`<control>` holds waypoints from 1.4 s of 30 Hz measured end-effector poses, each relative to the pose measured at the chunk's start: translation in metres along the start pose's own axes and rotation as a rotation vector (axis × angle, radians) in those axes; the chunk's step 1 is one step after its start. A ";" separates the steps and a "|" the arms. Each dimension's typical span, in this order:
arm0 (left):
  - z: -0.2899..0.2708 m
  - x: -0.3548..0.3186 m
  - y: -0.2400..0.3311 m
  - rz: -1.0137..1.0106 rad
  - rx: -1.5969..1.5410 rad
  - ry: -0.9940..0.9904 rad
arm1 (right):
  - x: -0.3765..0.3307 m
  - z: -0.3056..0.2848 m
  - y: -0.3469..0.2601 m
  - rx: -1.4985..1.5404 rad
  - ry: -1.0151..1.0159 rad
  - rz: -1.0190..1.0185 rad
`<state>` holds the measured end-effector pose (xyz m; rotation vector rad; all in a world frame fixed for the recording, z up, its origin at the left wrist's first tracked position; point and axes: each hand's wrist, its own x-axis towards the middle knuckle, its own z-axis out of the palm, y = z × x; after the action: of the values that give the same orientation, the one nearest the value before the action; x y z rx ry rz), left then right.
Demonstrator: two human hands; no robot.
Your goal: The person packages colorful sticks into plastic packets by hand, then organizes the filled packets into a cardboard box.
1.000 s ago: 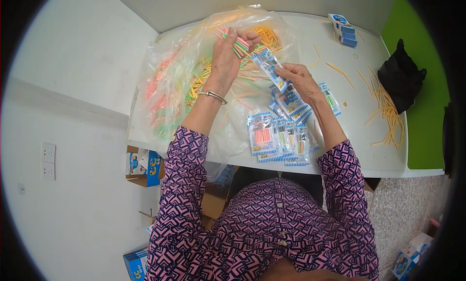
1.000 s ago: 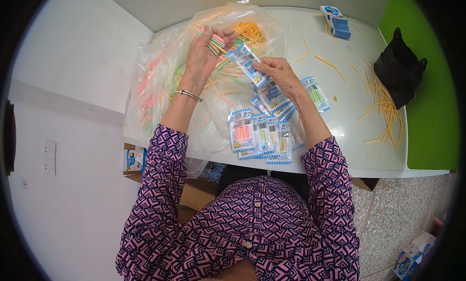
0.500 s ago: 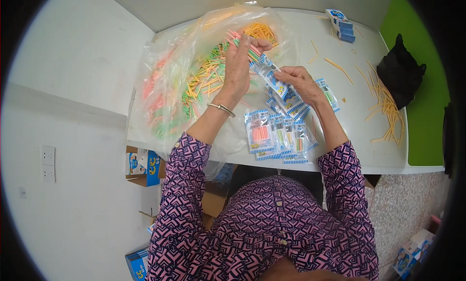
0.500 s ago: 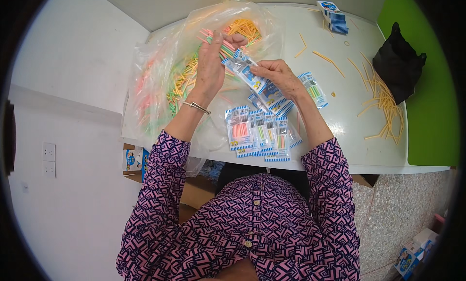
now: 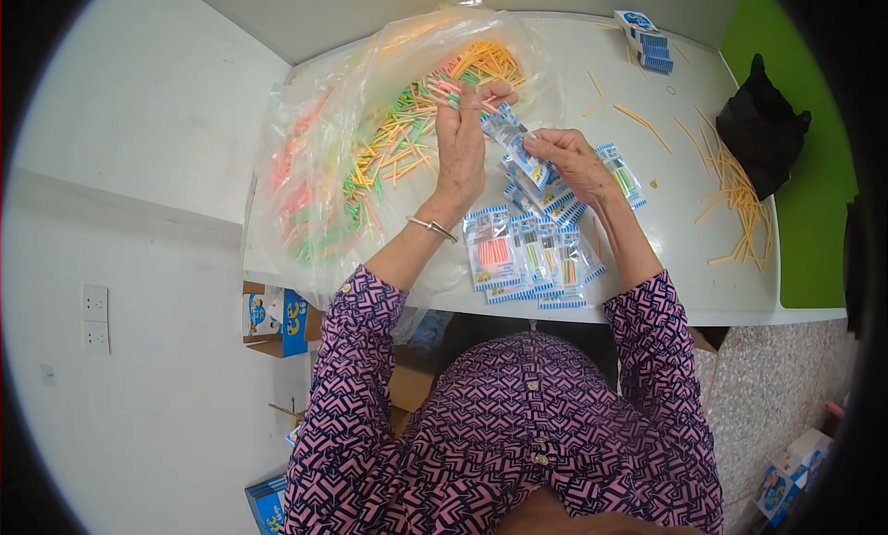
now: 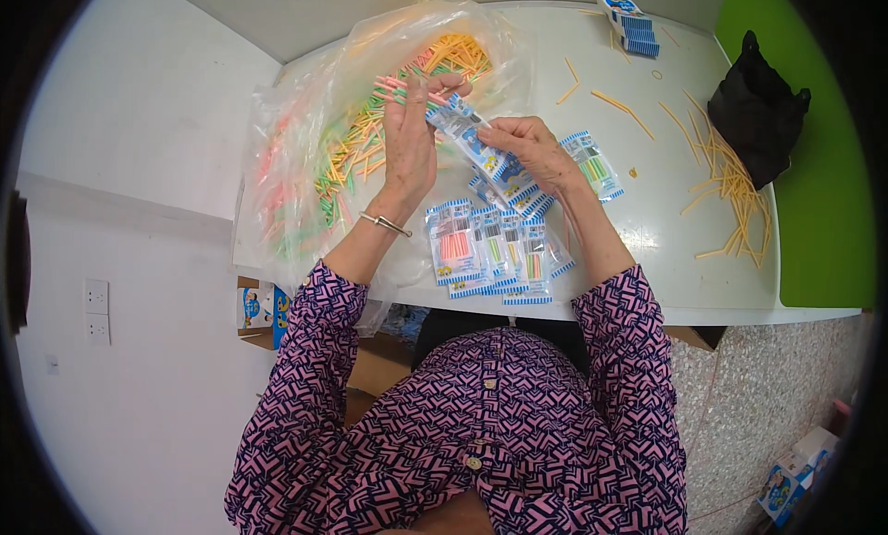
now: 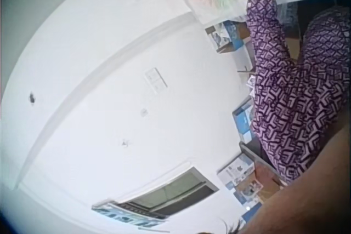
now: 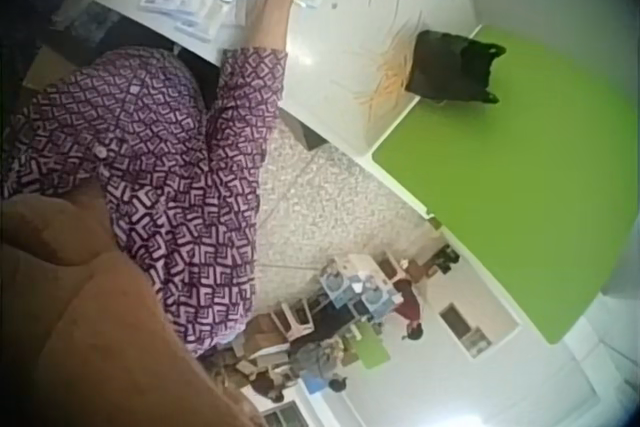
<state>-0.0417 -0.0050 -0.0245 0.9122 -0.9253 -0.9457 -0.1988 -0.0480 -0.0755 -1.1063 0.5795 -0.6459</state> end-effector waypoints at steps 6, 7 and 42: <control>-0.012 -0.001 0.004 -0.001 0.244 -0.162 | -0.004 0.006 -0.008 -0.125 0.017 -0.015; -0.013 -0.002 0.005 -0.039 0.255 -0.189 | -0.004 0.006 -0.007 -0.126 0.018 -0.016; -0.059 0.000 -0.039 0.698 1.753 -0.620 | 0.008 -0.045 -0.011 0.059 0.242 -0.331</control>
<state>0.0029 -0.0039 -0.0790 1.4948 -2.4968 0.5125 -0.2273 -0.0848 -0.0812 -1.0851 0.5837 -1.0887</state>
